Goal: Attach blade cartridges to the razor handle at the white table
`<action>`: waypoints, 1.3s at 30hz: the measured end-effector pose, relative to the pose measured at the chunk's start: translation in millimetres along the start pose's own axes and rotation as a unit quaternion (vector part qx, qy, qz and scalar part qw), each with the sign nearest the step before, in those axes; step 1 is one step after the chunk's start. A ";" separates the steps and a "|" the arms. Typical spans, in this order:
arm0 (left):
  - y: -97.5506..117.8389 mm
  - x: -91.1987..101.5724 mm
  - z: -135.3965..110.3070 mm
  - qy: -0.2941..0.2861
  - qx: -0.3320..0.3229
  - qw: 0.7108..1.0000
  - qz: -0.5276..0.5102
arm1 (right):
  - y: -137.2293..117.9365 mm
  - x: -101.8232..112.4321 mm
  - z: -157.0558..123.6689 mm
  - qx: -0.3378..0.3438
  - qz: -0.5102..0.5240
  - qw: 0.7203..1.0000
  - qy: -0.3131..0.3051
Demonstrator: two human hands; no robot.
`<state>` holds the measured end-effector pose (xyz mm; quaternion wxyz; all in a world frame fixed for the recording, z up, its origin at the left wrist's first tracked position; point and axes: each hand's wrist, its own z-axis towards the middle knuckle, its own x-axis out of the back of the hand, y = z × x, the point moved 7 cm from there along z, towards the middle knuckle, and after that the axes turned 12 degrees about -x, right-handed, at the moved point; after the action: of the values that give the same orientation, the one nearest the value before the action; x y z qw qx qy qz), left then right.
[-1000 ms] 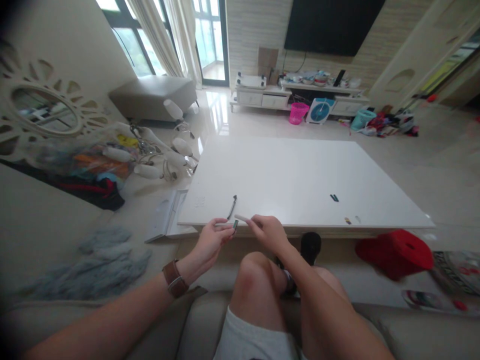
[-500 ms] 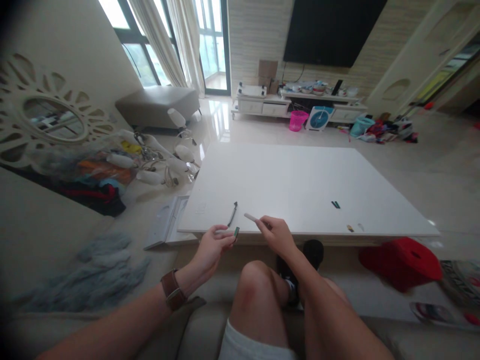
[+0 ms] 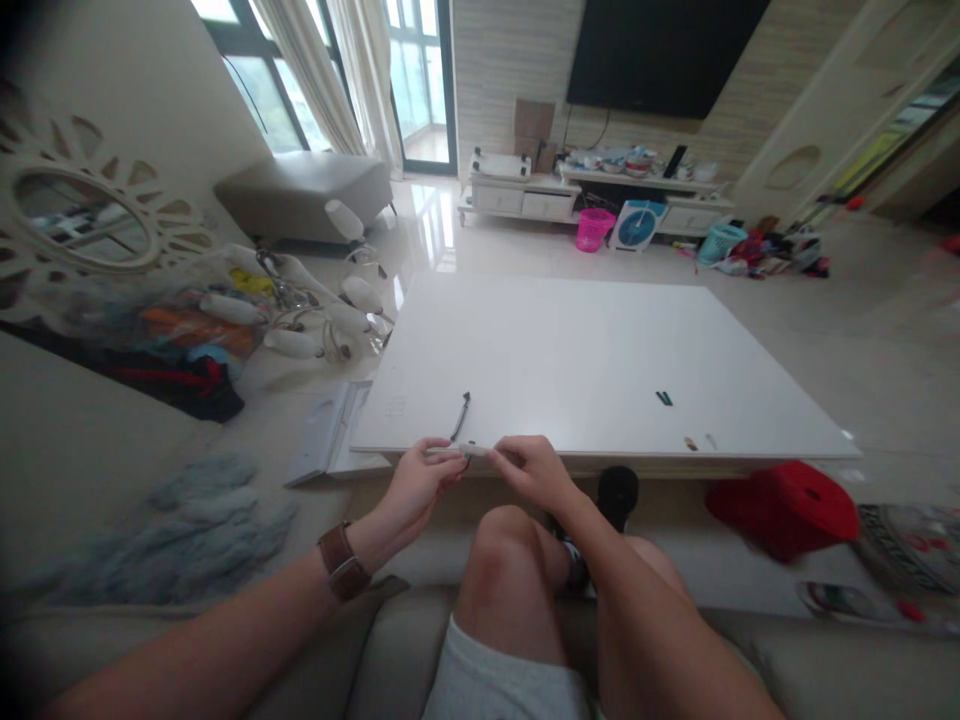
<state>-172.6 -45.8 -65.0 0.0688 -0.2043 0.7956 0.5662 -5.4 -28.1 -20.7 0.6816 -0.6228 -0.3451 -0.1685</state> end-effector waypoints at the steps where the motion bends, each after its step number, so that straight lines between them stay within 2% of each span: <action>1: 0.1 0.0 0.0 0.000 0.000 1.000 0.002 | 0.9 0.7 -0.1 0.005 -0.009 1.000 -0.008; 2: 0.1 0.1 0.0 0.000 0.000 1.000 0.004 | 3.6 3.5 0.6 0.002 -0.021 1.000 -0.004; 4: -0.3 0.5 0.3 -0.002 0.000 1.000 0.013 | 14.5 16.4 3.4 -0.034 -0.033 0.998 0.048; 6: -1.0 1.1 0.8 -0.004 -0.002 1.000 0.021 | 27.4 32.8 4.2 -0.089 -0.003 0.988 0.124; 8: -1.5 1.5 0.9 -0.006 -0.005 1.000 0.027 | 31.8 38.3 2.9 -0.112 0.041 0.982 0.149; 9: -1.6 1.7 0.8 -0.007 -0.007 1.000 0.028 | 29.0 35.2 2.3 -0.103 0.053 0.984 0.132; 13: -0.6 1.0 -0.2 -0.007 -0.010 1.000 0.023 | 3.6 3.2 -2.7 -0.031 0.027 0.999 0.000; 15: 0.1 0.2 -0.6 -0.009 -0.009 1.000 0.022 | -1.7 -6.8 -3.2 -0.019 0.001 1.000 -0.023; 18: 0.2 0.7 -0.9 -0.006 -0.002 0.999 0.033 | 4.3 -3.4 2.5 -0.040 -0.012 0.999 0.015; 21: 0.6 1.7 -0.4 -0.005 -0.006 0.999 0.045 | 12.4 7.3 7.0 -0.064 0.018 0.996 0.060; 23: 0.3 1.9 0.0 -0.006 -0.007 0.999 0.044 | 11.1 8.2 6.5 -0.054 0.041 0.996 0.055; 25: -0.2 1.9 0.1 -0.006 -0.005 0.999 0.042 | 5.2 2.7 3.7 -0.029 0.048 0.998 0.025; 29: 0.1 2.1 -0.5 -0.004 -0.007 0.999 0.040 | 0.2 -10.7 -0.7 -0.011 0.005 1.000 -0.016; 35: -1.1 2.8 0.2 -0.006 -0.004 0.999 0.045 | 10.5 -7.7 3.7 -0.051 0.004 0.998 0.023; 39: -2.0 2.8 1.4 -0.008 -0.009 0.999 0.053 | 10.2 -8.6 3.4 -0.052 0.002 0.998 0.022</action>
<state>-174.5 -45.7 -68.2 0.0434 -0.1584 0.7992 0.5781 -5.7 -24.9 -34.0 0.6561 -0.6543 -0.3194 -0.1987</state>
